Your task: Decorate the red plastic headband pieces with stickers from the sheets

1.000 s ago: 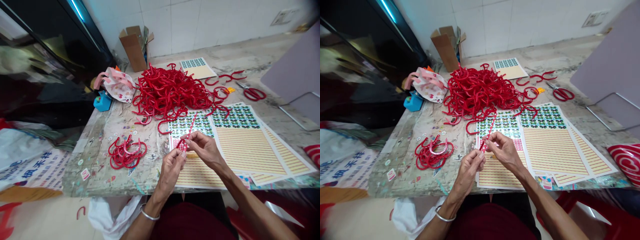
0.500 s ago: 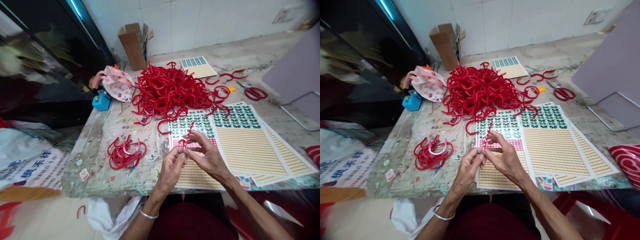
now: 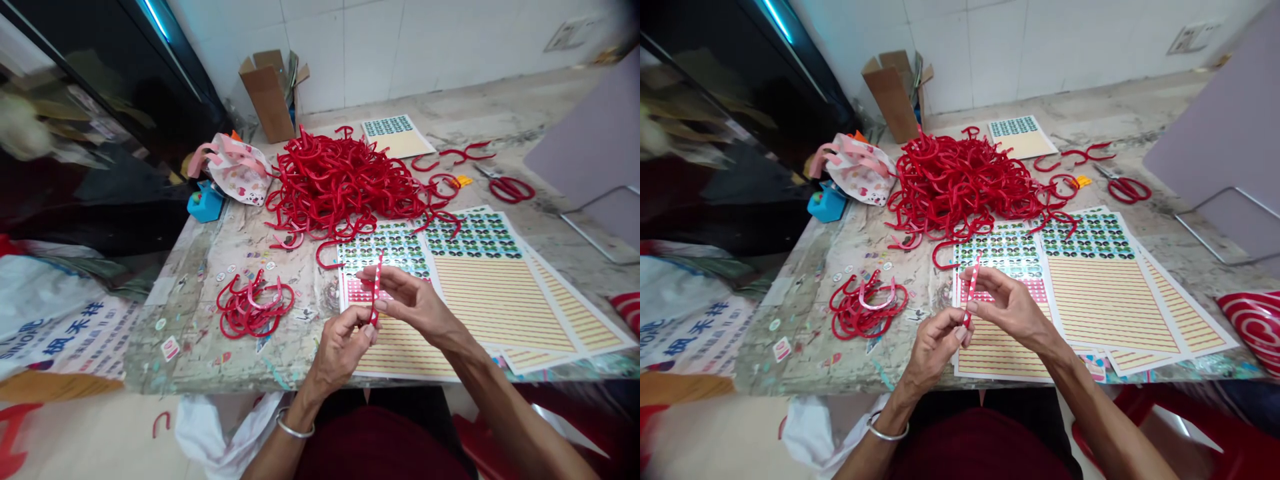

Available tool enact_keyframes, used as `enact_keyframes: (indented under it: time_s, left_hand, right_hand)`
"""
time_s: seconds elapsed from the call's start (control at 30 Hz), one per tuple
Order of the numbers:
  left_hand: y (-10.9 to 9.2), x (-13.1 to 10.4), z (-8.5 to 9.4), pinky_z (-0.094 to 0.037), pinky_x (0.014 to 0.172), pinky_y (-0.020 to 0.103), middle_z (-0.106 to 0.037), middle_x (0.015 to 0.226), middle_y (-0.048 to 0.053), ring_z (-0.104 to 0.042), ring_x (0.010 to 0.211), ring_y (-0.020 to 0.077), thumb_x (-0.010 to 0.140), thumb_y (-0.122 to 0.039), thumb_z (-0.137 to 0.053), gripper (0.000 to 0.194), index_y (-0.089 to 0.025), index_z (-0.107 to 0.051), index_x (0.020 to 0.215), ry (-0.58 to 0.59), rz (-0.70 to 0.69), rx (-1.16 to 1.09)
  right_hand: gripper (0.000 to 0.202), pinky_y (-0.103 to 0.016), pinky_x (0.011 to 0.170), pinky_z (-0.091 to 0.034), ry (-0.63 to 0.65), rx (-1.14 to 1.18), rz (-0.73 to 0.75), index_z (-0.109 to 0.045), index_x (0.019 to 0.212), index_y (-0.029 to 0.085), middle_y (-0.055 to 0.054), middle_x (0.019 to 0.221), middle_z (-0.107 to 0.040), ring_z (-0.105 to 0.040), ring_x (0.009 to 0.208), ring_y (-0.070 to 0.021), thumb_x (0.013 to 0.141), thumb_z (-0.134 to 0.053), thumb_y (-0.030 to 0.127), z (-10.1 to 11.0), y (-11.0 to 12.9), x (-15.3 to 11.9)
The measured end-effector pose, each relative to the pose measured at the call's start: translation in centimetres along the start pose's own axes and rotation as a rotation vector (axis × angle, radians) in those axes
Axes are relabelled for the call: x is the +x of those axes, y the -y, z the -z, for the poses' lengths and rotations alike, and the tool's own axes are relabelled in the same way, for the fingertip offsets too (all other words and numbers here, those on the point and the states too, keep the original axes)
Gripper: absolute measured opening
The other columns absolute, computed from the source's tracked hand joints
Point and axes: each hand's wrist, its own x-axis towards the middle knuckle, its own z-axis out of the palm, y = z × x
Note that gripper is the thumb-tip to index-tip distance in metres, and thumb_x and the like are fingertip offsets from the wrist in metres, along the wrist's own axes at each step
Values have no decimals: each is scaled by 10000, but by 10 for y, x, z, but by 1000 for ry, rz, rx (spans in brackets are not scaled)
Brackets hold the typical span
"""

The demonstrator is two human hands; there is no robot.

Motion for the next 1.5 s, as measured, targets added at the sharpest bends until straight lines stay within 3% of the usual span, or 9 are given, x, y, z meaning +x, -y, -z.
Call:
enact_keyframes:
  time_s: [0.13,0.27,0.43,0.53,0.67,0.93,1.1,1.3,1.5]
  left_hand:
    - [-4,-2,3,-419,764,264,-593,788,35,-541,771,139,858,-223,-502,153,-141,-601,941,31,32,-17]
    - [-9,0,3,-441,754,259,-609,817,40,-553,753,130,875,-232,-481,238,-150,-596,1066,9,97,-58]
    - [-5,-2,3,-425,655,223,-562,712,12,-506,668,108,859,-248,-507,235,-145,-636,1027,4,46,-36]
    - [-2,-3,4,-421,658,235,-572,720,18,-505,672,117,846,-267,-527,230,-147,-656,992,6,27,14]
    - [-3,-3,4,-426,691,257,-594,748,36,-527,704,136,847,-282,-523,237,-144,-664,979,0,-5,100]
    - [-6,-2,-6,-386,631,234,-504,662,14,-460,642,112,866,-278,-485,226,-120,-635,808,10,111,31]
    - [-1,-4,-6,-361,622,240,-474,635,2,-422,626,110,844,-302,-520,229,-122,-656,883,-24,124,-72]
    - [-3,-5,-4,-342,604,231,-457,621,-5,-400,608,103,838,-287,-528,244,-122,-683,929,-8,104,-68]
    - [2,-5,-7,-330,611,235,-419,610,-14,-372,610,105,835,-271,-516,202,-130,-660,833,-82,119,-147]
  right_hand:
    - [488,-378,835,-554,28,-2,-51,-511,1178,252,-90,1267,-530,-510,1168,-246,728,-699,243,-4,-3,-6]
    - [548,-381,904,-524,-34,-139,17,-454,1254,270,-78,1286,-491,-449,1220,-237,753,-671,223,-10,-8,-13]
    - [648,-378,903,-519,29,-97,-24,-423,1292,277,-78,1272,-474,-498,1149,-221,714,-711,226,-6,-4,-11]
    - [618,-373,878,-525,67,15,-102,-471,1249,253,-76,1160,-544,-576,1024,-197,690,-734,231,-2,-1,-8]
    - [547,-326,815,-543,39,107,-130,-530,1163,236,-66,1069,-585,-581,1007,-190,665,-754,211,-2,-1,-7]
    - [504,-282,750,-546,31,47,-101,-517,1179,237,-50,1002,-615,-600,933,-158,715,-714,218,-2,-1,-9]
    - [545,-307,753,-557,36,4,-95,-482,1215,240,-53,991,-629,-620,905,-165,719,-710,246,-2,-1,-11]
    - [530,-277,652,-561,49,-21,-137,-458,1226,231,-43,927,-649,-638,727,-128,748,-686,265,-2,0,-11]
    - [581,-324,765,-551,7,35,-122,-487,1188,247,-52,1014,-620,-635,884,-172,671,-752,236,-1,-2,-15]
